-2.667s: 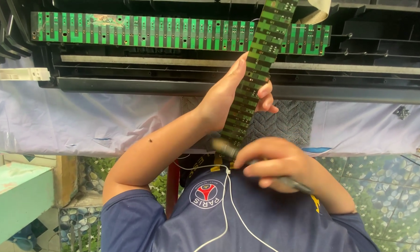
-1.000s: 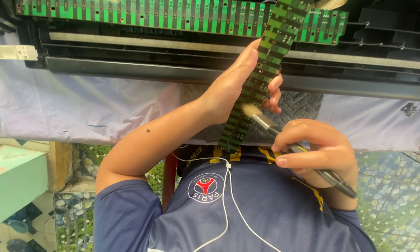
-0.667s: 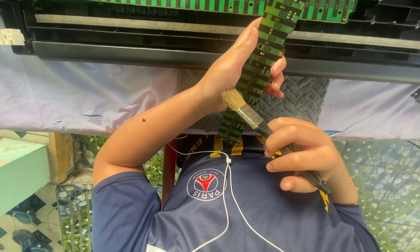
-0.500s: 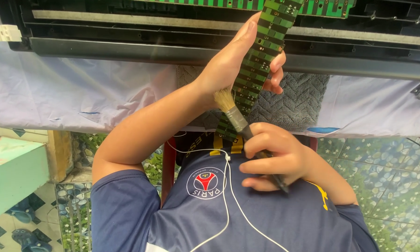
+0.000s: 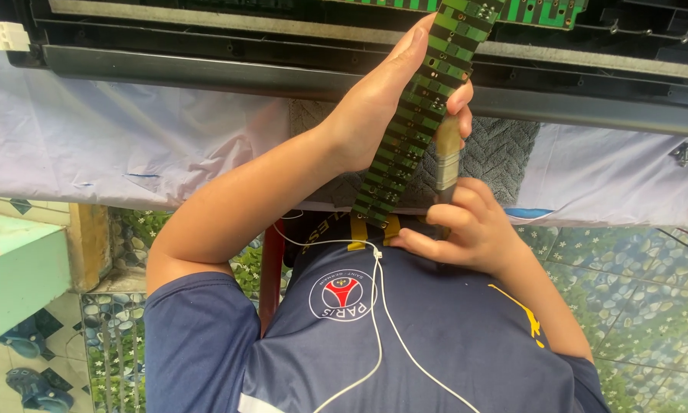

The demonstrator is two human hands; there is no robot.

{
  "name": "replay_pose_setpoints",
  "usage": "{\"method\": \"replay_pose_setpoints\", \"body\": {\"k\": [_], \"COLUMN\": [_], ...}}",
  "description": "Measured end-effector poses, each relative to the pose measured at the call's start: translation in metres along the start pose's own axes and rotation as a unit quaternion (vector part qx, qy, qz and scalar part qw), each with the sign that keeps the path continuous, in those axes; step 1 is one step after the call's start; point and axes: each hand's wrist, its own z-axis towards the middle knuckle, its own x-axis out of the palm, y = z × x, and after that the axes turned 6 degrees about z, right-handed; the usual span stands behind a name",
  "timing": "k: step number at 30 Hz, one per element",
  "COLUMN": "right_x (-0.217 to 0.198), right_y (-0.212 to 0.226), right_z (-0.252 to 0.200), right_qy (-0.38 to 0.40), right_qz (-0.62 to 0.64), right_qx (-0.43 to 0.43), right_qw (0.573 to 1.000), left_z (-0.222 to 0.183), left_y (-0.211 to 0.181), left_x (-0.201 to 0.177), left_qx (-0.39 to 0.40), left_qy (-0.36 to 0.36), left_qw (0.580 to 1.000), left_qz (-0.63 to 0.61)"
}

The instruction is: Cleaning circuit board strips from a disassembled electronic keyboard using a brush.

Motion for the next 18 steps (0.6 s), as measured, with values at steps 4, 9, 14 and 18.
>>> {"method": "replay_pose_setpoints", "body": {"k": [4,9,14,18], "right_x": [-0.027,-0.058,-0.066,-0.062], "right_y": [0.006,0.031,0.026,0.017], "right_z": [0.024,0.045,0.059,0.061], "right_qy": [-0.006,-0.121,0.04,0.077], "right_qz": [0.151,0.263,0.172,-0.031], "right_qx": [0.051,0.031,0.018,0.039], "right_qw": [0.987,0.957,0.984,0.996], "left_z": [-0.003,-0.001,0.002,-0.002], "left_y": [-0.008,-0.005,-0.001,-0.011], "left_x": [0.005,0.0,-0.001,0.007], "left_qx": [-0.009,-0.009,0.005,0.031], "left_qy": [-0.017,-0.012,0.009,0.014], "left_qw": [0.995,0.998,1.0,0.994], "left_qz": [0.095,0.053,0.024,0.105]}}
